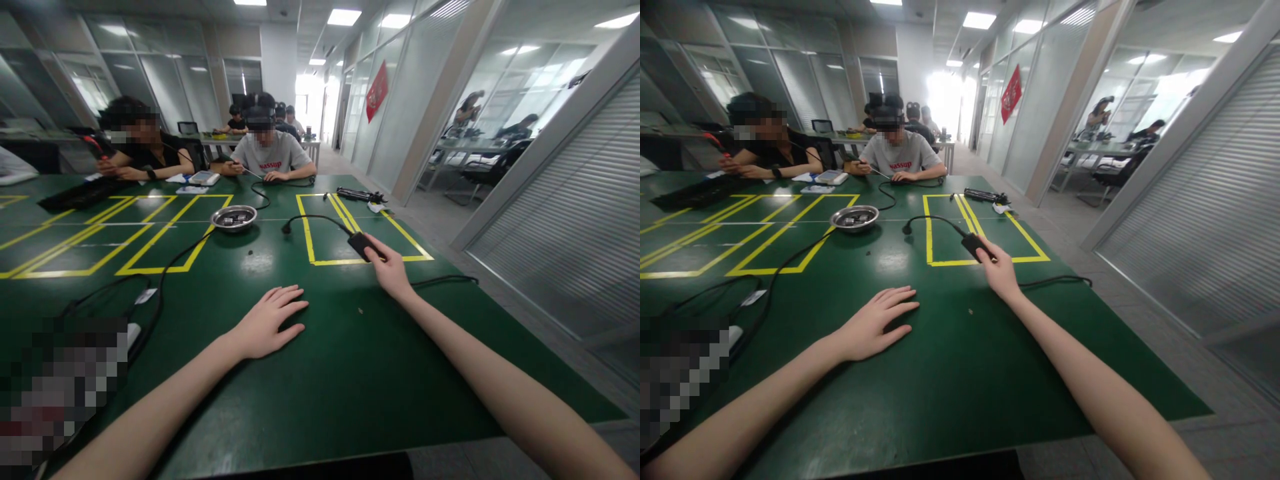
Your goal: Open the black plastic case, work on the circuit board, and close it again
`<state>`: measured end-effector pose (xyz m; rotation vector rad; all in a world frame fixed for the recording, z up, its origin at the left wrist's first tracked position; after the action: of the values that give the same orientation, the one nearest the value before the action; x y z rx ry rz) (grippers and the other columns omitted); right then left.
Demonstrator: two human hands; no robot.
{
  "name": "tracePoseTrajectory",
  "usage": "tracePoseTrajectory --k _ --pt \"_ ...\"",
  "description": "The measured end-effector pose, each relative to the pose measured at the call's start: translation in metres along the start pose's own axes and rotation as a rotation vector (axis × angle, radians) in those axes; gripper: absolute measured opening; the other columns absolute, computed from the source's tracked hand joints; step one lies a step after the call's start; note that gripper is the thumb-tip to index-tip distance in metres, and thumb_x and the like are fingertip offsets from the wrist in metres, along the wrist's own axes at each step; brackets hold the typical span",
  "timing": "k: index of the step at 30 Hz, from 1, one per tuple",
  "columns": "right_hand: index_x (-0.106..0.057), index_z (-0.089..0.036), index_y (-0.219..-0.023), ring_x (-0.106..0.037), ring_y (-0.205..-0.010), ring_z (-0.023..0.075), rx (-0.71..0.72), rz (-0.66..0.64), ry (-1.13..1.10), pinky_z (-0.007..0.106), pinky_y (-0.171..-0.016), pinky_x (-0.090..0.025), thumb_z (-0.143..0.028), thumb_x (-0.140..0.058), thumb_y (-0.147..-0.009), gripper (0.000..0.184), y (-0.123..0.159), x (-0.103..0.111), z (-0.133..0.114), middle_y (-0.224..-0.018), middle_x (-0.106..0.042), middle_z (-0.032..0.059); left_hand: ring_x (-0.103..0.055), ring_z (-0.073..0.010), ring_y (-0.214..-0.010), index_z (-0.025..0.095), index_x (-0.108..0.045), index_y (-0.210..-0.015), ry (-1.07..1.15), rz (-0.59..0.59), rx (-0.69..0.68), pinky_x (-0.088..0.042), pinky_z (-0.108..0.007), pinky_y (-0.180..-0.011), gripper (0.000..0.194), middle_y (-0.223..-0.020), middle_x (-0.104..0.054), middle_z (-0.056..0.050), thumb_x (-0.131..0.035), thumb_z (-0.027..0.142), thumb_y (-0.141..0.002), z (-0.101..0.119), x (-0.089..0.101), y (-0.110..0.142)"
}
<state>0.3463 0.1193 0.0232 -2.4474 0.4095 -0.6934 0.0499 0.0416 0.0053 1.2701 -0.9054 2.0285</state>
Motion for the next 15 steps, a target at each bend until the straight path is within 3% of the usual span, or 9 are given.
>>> tracePoseTrajectory --k 3,6,11,15 --pt "-0.070 -0.015 -0.136 -0.064 -0.127 0.0300 -0.061 0.171 0.069 0.046 -0.107 -0.051 -0.048 -0.054 -0.095 0.054 -0.011 0.031 0.023 -0.134 -0.071 0.0146 -0.044 -0.0288 -0.150 0.025 -0.058 -0.146 0.004 -0.047 0.030 -0.031 -0.056 -0.126 0.045 -0.159 -0.051 -0.011 -0.056 0.042 -0.104 -0.003 -0.006 0.000" --pt "-0.070 -0.014 -0.135 -0.062 -0.129 0.0307 -0.105 0.217 0.134 0.046 -0.109 -0.050 -0.046 -0.053 -0.094 0.055 -0.016 0.049 0.040 -0.135 -0.071 0.0153 -0.043 -0.0276 -0.151 0.026 -0.057 -0.146 0.008 -0.050 0.034 -0.030 -0.055 -0.127 0.046 -0.160 -0.050 -0.011 -0.055 0.044 -0.104 -0.004 -0.007 -0.001" --pt "-0.074 -0.012 -0.130 -0.070 -0.111 0.0320 -0.319 0.077 0.226 0.049 -0.101 -0.053 -0.039 -0.060 -0.089 0.050 -0.016 0.053 0.079 -0.121 -0.077 0.0166 -0.041 -0.0271 -0.152 0.025 -0.056 -0.147 0.011 -0.057 0.036 -0.029 -0.055 -0.128 0.046 -0.161 -0.048 -0.011 -0.053 0.044 -0.105 -0.004 -0.007 0.000" --pt "-0.075 -0.015 -0.129 -0.072 -0.106 0.0283 -0.350 -0.015 0.207 0.044 -0.097 -0.055 -0.036 -0.061 -0.089 0.047 -0.017 0.049 0.093 -0.117 -0.079 0.0122 -0.040 -0.0267 -0.153 0.027 -0.055 -0.148 0.016 -0.054 0.031 -0.028 -0.054 -0.128 0.046 -0.162 -0.048 -0.010 -0.052 0.045 -0.106 -0.004 -0.007 0.000"
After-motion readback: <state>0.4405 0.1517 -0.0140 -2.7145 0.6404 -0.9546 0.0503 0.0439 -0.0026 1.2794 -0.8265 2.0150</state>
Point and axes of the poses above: each hand's wrist, its own y-axis away from the middle knuckle, its own x-axis out of the back of the hand, z = x × y, the point moved 7 cm from there along -y, towards the middle knuckle
